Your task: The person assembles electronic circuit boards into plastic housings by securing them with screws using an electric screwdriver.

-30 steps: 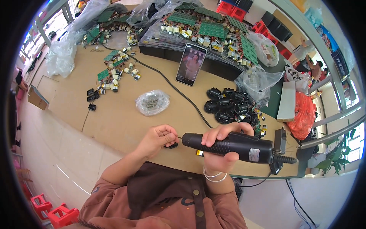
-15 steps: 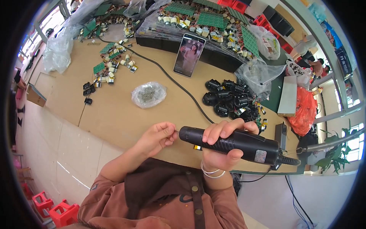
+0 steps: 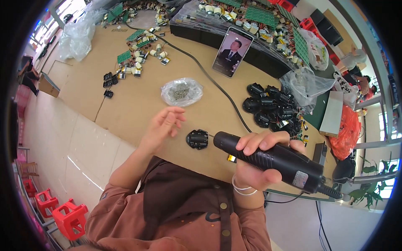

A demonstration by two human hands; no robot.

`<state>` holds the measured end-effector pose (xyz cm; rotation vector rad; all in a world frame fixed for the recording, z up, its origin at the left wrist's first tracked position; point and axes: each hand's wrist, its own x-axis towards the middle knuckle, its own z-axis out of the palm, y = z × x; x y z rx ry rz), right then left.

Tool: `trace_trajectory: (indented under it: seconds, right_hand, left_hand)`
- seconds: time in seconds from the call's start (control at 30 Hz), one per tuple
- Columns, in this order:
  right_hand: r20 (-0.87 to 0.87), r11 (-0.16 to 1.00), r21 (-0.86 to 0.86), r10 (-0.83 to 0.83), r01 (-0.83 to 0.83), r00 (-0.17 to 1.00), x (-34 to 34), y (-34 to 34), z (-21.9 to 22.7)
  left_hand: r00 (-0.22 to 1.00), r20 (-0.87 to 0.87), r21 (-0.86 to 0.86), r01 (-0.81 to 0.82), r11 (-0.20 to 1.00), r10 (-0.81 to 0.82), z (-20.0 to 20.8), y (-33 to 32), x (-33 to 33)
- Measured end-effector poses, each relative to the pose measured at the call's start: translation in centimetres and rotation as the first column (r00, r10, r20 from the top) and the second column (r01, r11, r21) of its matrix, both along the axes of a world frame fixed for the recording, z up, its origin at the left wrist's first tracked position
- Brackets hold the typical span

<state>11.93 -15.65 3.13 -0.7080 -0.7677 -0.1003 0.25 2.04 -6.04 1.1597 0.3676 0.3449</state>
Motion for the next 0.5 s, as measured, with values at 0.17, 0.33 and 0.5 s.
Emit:
trace_trajectory:
  seconds: [0.17,0.33,0.5]
  right_hand:
    - [0.015,0.998,-0.070,0.007,-0.006,1.000,0.0,1.2,-0.8]
    - [-0.004,0.999,-0.033,0.020,-0.020,1.000,-0.1,1.0,-0.6]
    - [-0.045,1.000,0.004,0.026,-0.026,0.999,0.0,0.8,-0.8]
  left_hand:
    - [1.000,0.005,0.222,0.024,0.975,-0.026,0.0,-2.1,-0.3]
    - [0.995,0.103,0.589,-0.044,0.807,-0.020,1.6,-3.5,0.9]
    - [0.978,0.210,0.571,-0.137,0.810,0.017,0.8,-3.7,1.5]
